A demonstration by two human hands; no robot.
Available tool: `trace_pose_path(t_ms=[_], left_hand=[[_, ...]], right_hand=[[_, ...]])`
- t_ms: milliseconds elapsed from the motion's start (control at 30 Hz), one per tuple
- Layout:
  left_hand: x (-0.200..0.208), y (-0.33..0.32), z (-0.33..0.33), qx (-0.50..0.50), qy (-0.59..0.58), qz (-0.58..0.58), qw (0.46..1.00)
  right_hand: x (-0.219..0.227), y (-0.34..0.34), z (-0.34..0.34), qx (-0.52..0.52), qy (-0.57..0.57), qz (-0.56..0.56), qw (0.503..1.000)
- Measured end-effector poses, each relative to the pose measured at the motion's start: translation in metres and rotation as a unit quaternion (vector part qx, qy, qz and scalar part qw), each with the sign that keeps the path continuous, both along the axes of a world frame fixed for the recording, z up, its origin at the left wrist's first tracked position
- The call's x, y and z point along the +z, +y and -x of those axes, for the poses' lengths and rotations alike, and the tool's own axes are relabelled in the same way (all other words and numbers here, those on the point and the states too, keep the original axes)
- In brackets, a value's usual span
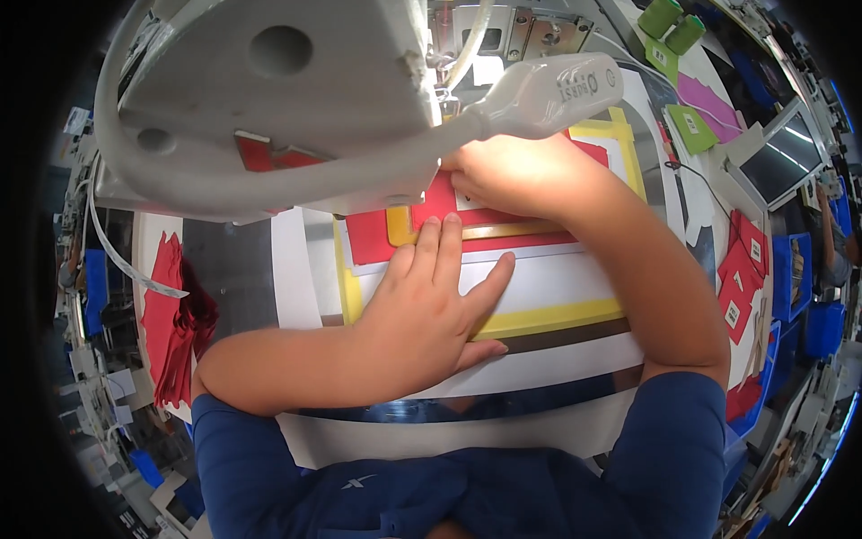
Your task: Operating an automatic sewing machine to stitch labels onto red leather pieces and trimming excess thread.
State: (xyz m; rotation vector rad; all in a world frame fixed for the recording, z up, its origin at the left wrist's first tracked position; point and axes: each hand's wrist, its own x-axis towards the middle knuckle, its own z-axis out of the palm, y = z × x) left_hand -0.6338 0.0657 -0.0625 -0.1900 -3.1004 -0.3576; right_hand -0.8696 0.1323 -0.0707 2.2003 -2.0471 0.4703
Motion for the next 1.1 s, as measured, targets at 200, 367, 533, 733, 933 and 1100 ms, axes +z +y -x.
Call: trace_pose_path(t_ms=[200,367,533,733,933,1100], left_hand=[[0.009,0.008,-0.012,-0.025,-0.031,0.024,0.999],[0.013,0.014,-0.022,-0.046,-0.052,0.058,0.996],[0.015,0.017,-0.029,-0.052,-0.048,0.068,0.995],[0.015,0.017,-0.027,-0.034,-0.046,0.06,0.997],[0.026,0.013,-0.027,-0.023,-0.069,0.084,0.994],[0.029,0.009,-0.021,-0.027,-0.074,0.099,0.992]], right_hand=[[0.029,0.002,-0.028,-0.064,-0.006,-0.123,0.99],[0.026,0.01,-0.039,-0.039,-0.001,-0.151,0.988],[0.026,0.011,-0.044,-0.037,-0.018,-0.172,0.984],[0.025,0.023,-0.033,-0.022,-0.054,-0.134,0.989],[0.06,0.061,0.001,-0.128,-0.041,-0.075,0.988],[0.039,0.091,-0.01,-0.206,-0.086,-0.074,0.972]])
